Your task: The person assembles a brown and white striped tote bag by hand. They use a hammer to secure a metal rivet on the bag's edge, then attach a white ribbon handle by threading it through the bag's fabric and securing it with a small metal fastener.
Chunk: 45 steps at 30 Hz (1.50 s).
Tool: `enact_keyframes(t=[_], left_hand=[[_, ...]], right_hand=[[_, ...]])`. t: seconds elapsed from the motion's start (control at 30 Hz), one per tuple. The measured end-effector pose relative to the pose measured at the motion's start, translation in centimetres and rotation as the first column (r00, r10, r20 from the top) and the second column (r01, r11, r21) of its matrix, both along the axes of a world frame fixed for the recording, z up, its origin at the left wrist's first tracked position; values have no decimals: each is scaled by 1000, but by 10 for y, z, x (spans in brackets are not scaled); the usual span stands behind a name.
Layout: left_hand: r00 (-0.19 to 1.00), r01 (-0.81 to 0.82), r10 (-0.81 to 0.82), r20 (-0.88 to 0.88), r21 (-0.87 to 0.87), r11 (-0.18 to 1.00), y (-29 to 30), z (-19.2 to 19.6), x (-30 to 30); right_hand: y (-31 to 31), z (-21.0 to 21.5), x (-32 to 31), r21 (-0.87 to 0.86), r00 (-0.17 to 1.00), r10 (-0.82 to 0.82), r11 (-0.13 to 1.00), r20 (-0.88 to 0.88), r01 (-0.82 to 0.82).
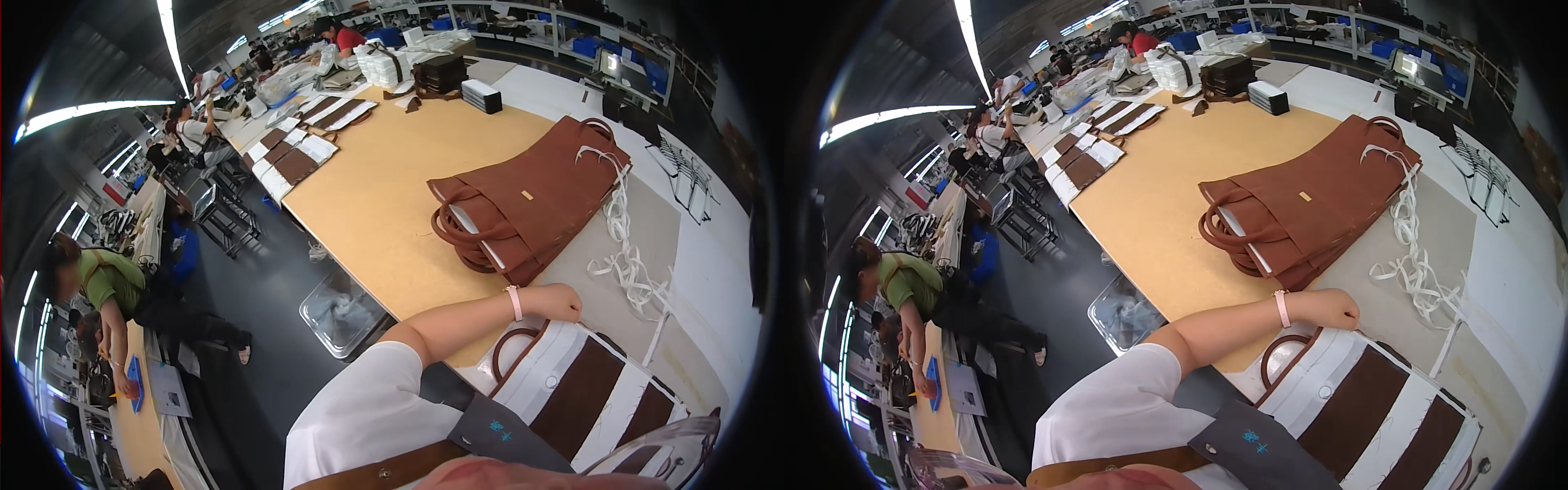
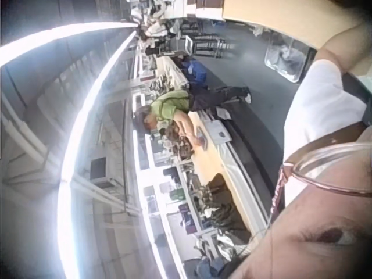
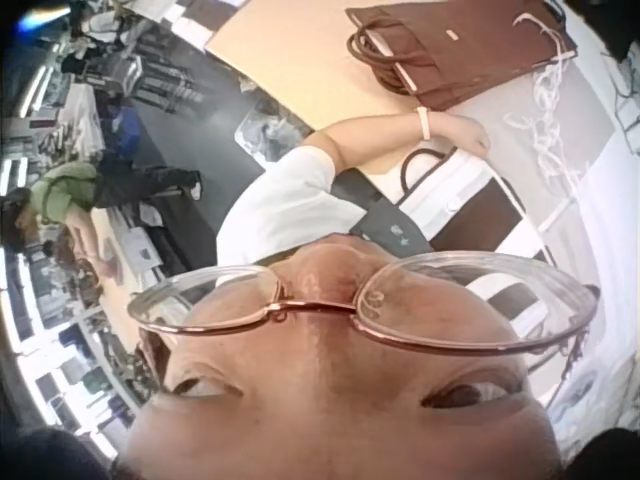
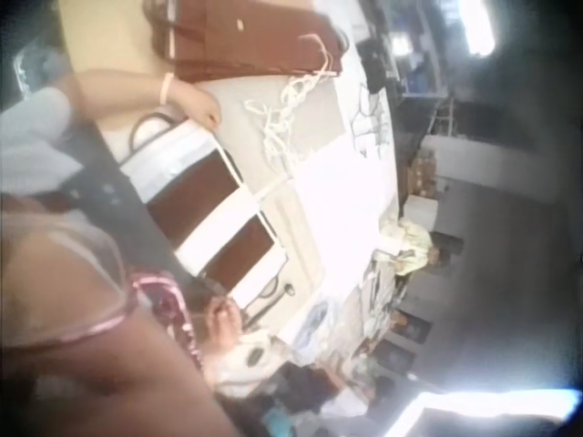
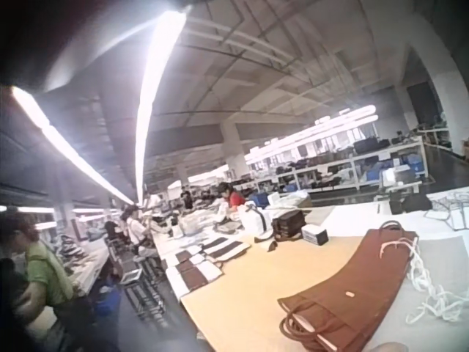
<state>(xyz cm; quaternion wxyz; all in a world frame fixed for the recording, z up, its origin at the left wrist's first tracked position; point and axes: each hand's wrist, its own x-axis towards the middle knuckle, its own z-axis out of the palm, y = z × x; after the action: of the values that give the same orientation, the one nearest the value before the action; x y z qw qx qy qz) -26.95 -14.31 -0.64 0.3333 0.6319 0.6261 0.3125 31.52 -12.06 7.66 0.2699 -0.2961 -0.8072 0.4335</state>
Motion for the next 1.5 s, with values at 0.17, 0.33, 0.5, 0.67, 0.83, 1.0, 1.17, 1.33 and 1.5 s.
enact_keyframes(t=[0.17, 0.33, 0.5, 0.67, 0.83, 1.0, 1.17, 1.33, 1.5], left_hand=[[993, 11, -17, 118, 50, 999, -1, 13, 3], [978, -1, -20, 206, 105, 994, -8, 24, 8], [979, -21, -8, 202, 138, 990, -13, 33, 15], [989, -52, 21, 147, 217, 975, -17, 31, 20], [993, -79, 63, 95, 178, 981, -20, 30, 22], [992, -109, 92, 88, 209, 972, -25, 38, 25], [997, -51, 65, -38, 293, 955, -25, 42, 27], [997, -79, 75, 28, 218, 973, -35, 63, 34], [994, -77, 63, 88, 170, 982, -35, 67, 43]], right_hand=[[9, -51, -130, -734, 926, 104, 580, -363, -353], [-4, 8, -267, -749, 878, 81, 487, -473, -448], [-27, 10, -315, -857, 939, 2, 408, -345, -316], [-22, -3, -316, -911, 949, -125, 338, -291, -235], [-17, -7, -321, -943, 938, -229, 270, -260, -195], [-16, -14, -317, -931, 906, -244, 208, -347, -300], [-14, -7, -312, -939, 907, -243, 119, -344, -324], [-10, 6, -315, -951, 949, -141, 176, -281, -256], [-8, 6, -317, -953, 965, -103, 215, -240, -214]])
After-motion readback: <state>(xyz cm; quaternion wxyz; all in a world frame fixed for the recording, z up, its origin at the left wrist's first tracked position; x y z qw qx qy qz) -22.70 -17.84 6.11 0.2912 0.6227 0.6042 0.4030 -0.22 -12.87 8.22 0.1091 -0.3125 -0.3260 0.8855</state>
